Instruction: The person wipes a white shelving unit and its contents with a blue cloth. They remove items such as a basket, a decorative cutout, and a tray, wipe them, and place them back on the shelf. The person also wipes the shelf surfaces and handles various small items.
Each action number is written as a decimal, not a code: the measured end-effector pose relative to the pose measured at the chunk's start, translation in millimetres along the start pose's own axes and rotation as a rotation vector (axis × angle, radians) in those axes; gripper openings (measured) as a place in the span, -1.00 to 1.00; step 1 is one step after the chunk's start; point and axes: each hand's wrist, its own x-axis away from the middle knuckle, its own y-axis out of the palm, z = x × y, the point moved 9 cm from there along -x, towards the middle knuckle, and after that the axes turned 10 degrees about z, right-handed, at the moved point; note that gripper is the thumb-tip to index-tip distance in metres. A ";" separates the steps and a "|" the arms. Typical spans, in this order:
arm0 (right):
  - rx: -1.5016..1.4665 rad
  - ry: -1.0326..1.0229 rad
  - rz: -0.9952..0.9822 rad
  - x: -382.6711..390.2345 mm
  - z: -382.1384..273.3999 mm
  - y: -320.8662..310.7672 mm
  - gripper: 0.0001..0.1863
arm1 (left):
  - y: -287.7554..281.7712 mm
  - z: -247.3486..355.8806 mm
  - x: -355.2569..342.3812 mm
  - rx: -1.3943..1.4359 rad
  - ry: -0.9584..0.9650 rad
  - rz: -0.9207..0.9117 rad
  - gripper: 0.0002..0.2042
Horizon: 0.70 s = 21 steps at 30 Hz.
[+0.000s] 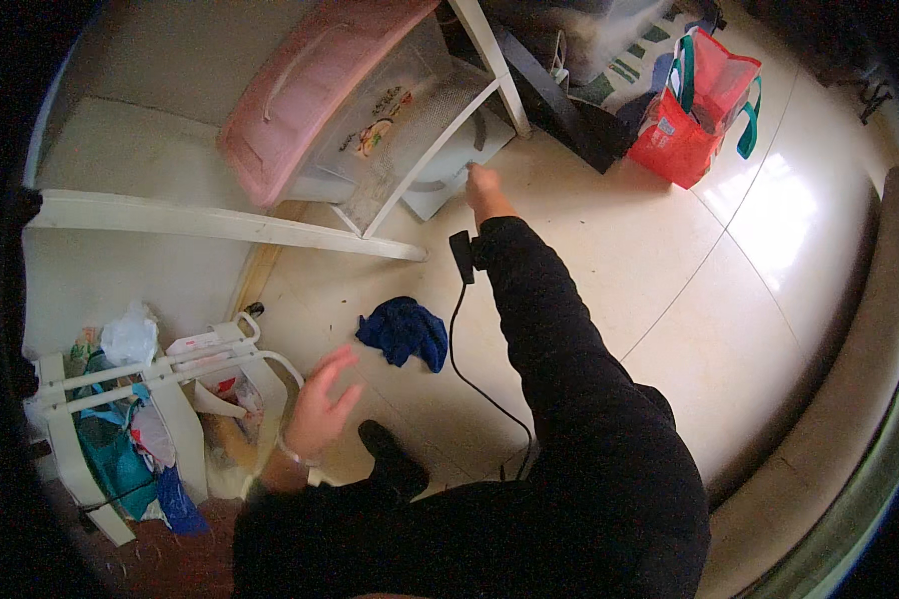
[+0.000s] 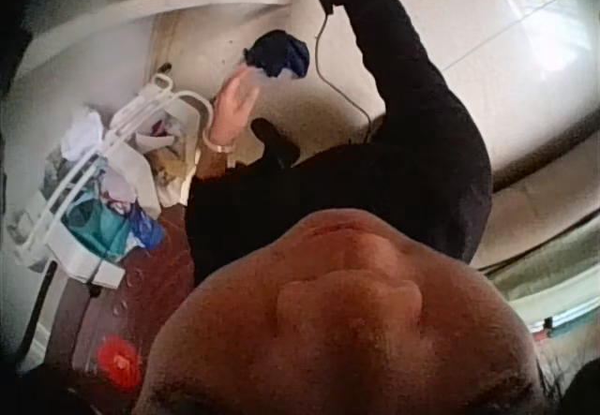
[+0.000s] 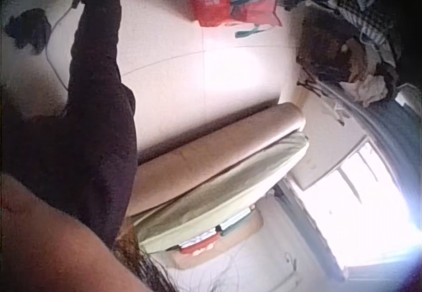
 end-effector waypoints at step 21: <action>0.349 -0.185 -0.325 142.7 -71.7 -126.8 -0.67 | 24.0 -87.2 60.6 0.365 -0.307 -0.226 -0.71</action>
